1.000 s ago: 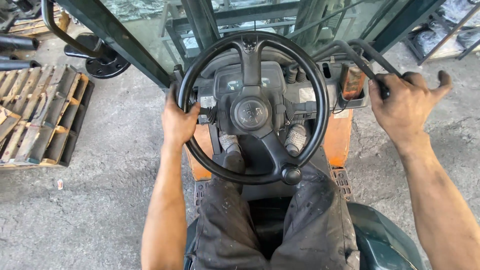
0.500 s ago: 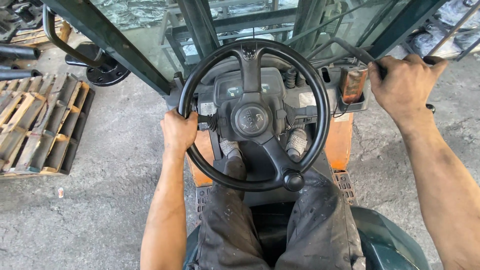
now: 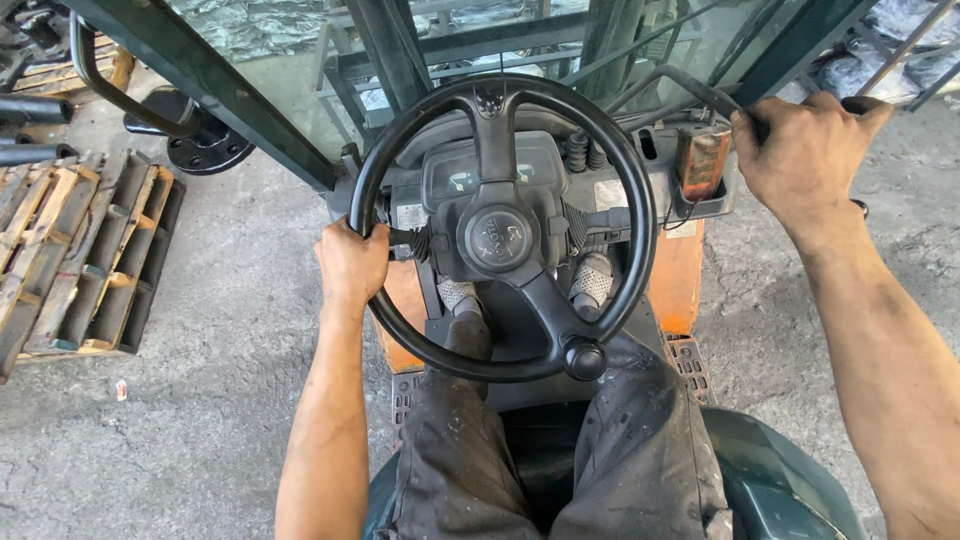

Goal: The person operates a Toyota forklift in a warehouse, using the steering wheel and control levers to maneuver the vehicle. The operator adjusts the forks and navigates around wooden pallets on a concrete floor.

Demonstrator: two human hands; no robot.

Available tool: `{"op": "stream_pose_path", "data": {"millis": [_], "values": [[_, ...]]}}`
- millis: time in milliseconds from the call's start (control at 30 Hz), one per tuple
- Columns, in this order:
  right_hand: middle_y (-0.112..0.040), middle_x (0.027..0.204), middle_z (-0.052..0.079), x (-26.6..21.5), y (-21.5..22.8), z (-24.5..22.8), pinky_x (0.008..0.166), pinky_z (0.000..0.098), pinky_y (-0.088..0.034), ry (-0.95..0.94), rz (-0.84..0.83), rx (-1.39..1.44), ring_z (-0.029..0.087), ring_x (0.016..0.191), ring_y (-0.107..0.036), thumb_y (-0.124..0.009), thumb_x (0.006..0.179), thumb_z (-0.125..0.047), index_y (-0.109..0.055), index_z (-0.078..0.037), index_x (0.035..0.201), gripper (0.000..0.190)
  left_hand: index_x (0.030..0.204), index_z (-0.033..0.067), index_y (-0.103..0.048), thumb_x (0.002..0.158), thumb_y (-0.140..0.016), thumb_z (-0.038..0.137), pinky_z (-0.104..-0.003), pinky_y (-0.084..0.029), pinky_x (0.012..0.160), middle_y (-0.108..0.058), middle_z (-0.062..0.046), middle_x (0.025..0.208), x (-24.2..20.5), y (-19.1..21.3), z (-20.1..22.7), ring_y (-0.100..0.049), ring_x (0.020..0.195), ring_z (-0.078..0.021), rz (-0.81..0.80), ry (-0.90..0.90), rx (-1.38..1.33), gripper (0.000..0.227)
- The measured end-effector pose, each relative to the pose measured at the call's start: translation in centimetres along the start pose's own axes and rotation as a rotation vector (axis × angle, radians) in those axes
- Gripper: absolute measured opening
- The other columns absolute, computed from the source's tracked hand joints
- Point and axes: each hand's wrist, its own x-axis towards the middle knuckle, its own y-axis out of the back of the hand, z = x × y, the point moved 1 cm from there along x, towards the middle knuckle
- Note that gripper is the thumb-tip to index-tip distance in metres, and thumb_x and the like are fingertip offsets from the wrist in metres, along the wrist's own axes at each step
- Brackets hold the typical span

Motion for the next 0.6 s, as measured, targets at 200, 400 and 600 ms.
{"op": "stream_pose_path", "data": {"millis": [200,400,600], "values": [[-0.063,0.072,0.0,0.3,-0.6,0.4,0.108,0.057,-0.031,0.029,0.035,-0.034,0.021,0.089,-0.064,-0.06,0.106,-0.035,-0.073,-0.021,0.092,0.024,0.087,-0.0036,-0.072,0.081,-0.071,0.028,-0.051,-0.053,0.088,-0.07,-0.032,0.084,0.1,0.0,0.1,-0.069,0.093,-0.0494,-0.002,0.013,0.006,0.033],[-0.062,0.072,0.001,0.7,-0.3,0.1,0.108,0.0573,-0.031,0.009,0.021,-0.013,0.022,0.089,-0.064,-0.06,0.107,-0.034,-0.075,-0.02,0.095,0.024,0.087,-0.0028,-0.072,0.081,-0.07,0.028,-0.05,-0.054,0.087,-0.071,-0.031,0.083,-0.3,0.7,1.2,-0.071,0.091,-0.0472,-0.023,0.058,-0.009,0.032],[-0.063,0.073,0.002,0.6,-0.2,-0.1,0.108,0.0563,-0.032,-0.017,-0.011,0.033,0.023,0.086,-0.062,-0.059,0.108,-0.034,-0.074,-0.019,0.093,0.026,0.088,-0.003,-0.073,0.082,-0.071,0.028,-0.05,-0.054,0.086,-0.071,-0.031,0.082,-0.2,0.4,0.7,-0.071,0.09,-0.0473,-0.009,0.04,0.003,0.031]]}}
